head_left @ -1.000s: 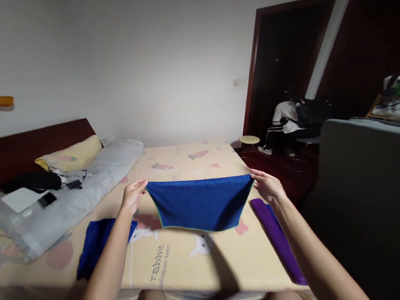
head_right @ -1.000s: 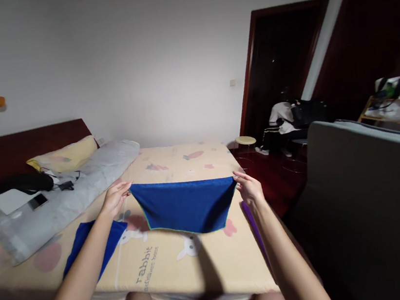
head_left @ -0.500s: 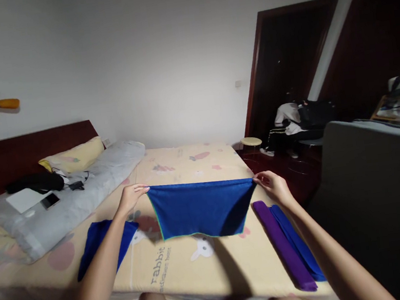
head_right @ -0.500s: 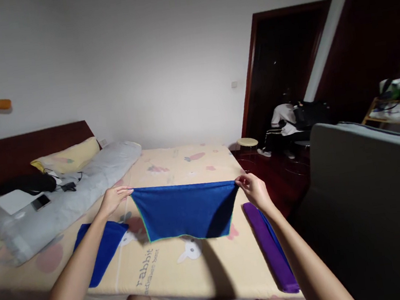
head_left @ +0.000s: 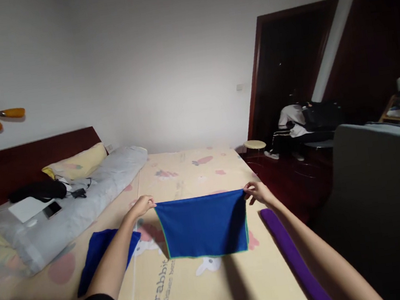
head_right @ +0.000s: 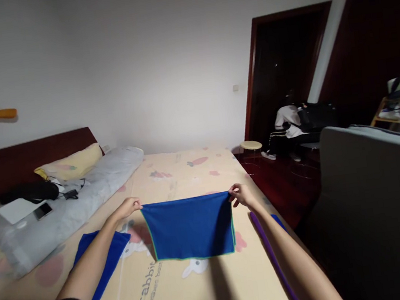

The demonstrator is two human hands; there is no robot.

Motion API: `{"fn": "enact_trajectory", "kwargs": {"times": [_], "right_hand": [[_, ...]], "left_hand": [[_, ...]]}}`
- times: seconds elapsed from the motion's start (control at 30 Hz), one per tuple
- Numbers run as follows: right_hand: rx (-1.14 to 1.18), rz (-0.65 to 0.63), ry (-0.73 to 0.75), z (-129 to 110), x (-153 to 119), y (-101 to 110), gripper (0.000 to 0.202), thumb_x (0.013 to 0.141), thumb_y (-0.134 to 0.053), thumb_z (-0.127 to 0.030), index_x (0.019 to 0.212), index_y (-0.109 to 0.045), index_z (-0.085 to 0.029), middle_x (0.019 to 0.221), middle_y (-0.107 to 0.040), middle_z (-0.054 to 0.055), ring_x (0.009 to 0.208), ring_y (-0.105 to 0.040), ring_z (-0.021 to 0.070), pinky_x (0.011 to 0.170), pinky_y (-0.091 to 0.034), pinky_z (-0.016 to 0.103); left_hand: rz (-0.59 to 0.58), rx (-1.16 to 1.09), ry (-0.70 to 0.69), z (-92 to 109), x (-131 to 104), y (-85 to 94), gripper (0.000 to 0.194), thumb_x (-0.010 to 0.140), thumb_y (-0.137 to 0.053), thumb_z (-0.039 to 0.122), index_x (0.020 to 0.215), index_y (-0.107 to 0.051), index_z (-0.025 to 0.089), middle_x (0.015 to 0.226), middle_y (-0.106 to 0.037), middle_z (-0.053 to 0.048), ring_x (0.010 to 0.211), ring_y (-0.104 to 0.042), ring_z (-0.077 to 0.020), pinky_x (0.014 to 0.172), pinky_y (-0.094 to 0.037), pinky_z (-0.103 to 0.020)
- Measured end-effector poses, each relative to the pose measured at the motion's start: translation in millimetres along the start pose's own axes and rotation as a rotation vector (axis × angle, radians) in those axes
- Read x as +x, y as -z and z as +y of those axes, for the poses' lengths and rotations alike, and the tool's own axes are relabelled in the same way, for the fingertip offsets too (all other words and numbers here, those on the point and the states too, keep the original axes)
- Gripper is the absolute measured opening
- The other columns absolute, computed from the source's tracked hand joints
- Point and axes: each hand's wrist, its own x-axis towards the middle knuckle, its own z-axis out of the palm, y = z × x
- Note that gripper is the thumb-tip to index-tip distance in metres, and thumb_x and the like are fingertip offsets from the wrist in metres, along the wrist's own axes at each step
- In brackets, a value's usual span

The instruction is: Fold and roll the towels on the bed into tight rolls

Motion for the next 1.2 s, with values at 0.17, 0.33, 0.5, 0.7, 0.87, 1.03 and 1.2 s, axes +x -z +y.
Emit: {"fn": "enact_trajectory", "kwargs": {"times": [0.17,0.33,0.5,0.7,0.87,1.03,1.2], "right_hand": [[-0.009,0.132,0.070,-2.4,37.3,-8.2,0.031,0.073,-0.067,-0.047,0.067,-0.051,-0.022,0.060,-0.069,0.007,0.055,-0.068,0.0211,0.053,-0.052,0.030],[-0.065,0.238,0.189,3.5,46.3,4.2,0.030,0.079,-0.058,-0.052,0.081,-0.054,-0.023,0.079,-0.073,0.007,0.078,-0.071,0.0217,0.074,-0.052,0.033],[-0.080,0.179,0.214,56.7,-3.3,-1.1,0.044,0.079,-0.052,-0.065,0.087,-0.056,-0.022,0.083,-0.072,0.009,0.082,-0.069,0.0220,0.079,-0.051,0.035],[-0.150,0.061,0.087,164.2,-130.1,-46.1,0.052,0.076,-0.047,-0.072,0.071,-0.055,-0.021,0.066,-0.066,0.006,0.061,-0.063,0.0194,0.060,-0.050,0.031],[-0.269,0.064,-0.003,221.5,-205.6,-69.6,0.043,0.080,-0.045,-0.061,0.069,-0.057,-0.022,0.062,-0.064,0.005,0.059,-0.059,0.0203,0.059,-0.046,0.031],[-0.352,0.080,-0.026,241.9,-231.8,-68.7,0.030,0.077,-0.047,-0.047,0.072,-0.062,-0.022,0.066,-0.066,0.007,0.064,-0.060,0.0241,0.063,-0.044,0.035],[-0.546,0.100,0.048,262.7,-259.8,-68.6,0.024,0.076,-0.045,-0.032,0.080,-0.068,-0.025,0.076,-0.069,0.004,0.071,-0.064,0.0222,0.068,-0.049,0.034]], "left_hand": [[0.092,0.280,-0.094,2.2,31.3,-5.9,0.010,0.071,-0.067,0.024,0.064,-0.059,0.021,0.067,-0.061,0.002,0.068,-0.055,-0.0164,0.068,-0.041,-0.027],[0.186,0.506,-0.217,4.5,32.3,-1.9,0.017,0.092,-0.045,0.026,0.091,-0.060,0.019,0.099,-0.061,-0.009,0.098,-0.054,-0.0230,0.091,-0.040,-0.037],[0.087,0.657,-0.260,-24.1,-29.1,-37.4,0.026,0.096,-0.036,0.027,0.097,-0.061,0.018,0.097,-0.063,-0.010,0.099,-0.055,-0.0241,0.092,-0.042,-0.040],[-0.126,0.747,-0.166,-75.2,-157.3,-137.6,0.028,0.088,-0.041,0.009,0.091,-0.067,0.020,0.099,-0.071,-0.006,0.098,-0.062,-0.0199,0.094,-0.045,-0.036],[-0.228,0.772,-0.050,-93.0,-231.8,-188.0,0.031,0.083,-0.044,0.005,0.093,-0.068,0.023,0.101,-0.073,-0.004,0.101,-0.064,-0.0191,0.096,-0.045,-0.035],[-0.253,0.764,0.002,-101.0,-256.9,-191.9,0.036,0.084,-0.041,0.005,0.103,-0.066,0.024,0.110,-0.071,-0.004,0.109,-0.061,-0.0197,0.103,-0.040,-0.038],[-0.279,0.748,0.020,-110.9,-268.3,-191.3,0.045,0.082,-0.039,0.002,0.109,-0.066,0.025,0.120,-0.069,-0.005,0.119,-0.057,-0.0202,0.106,-0.039,-0.039]]}}
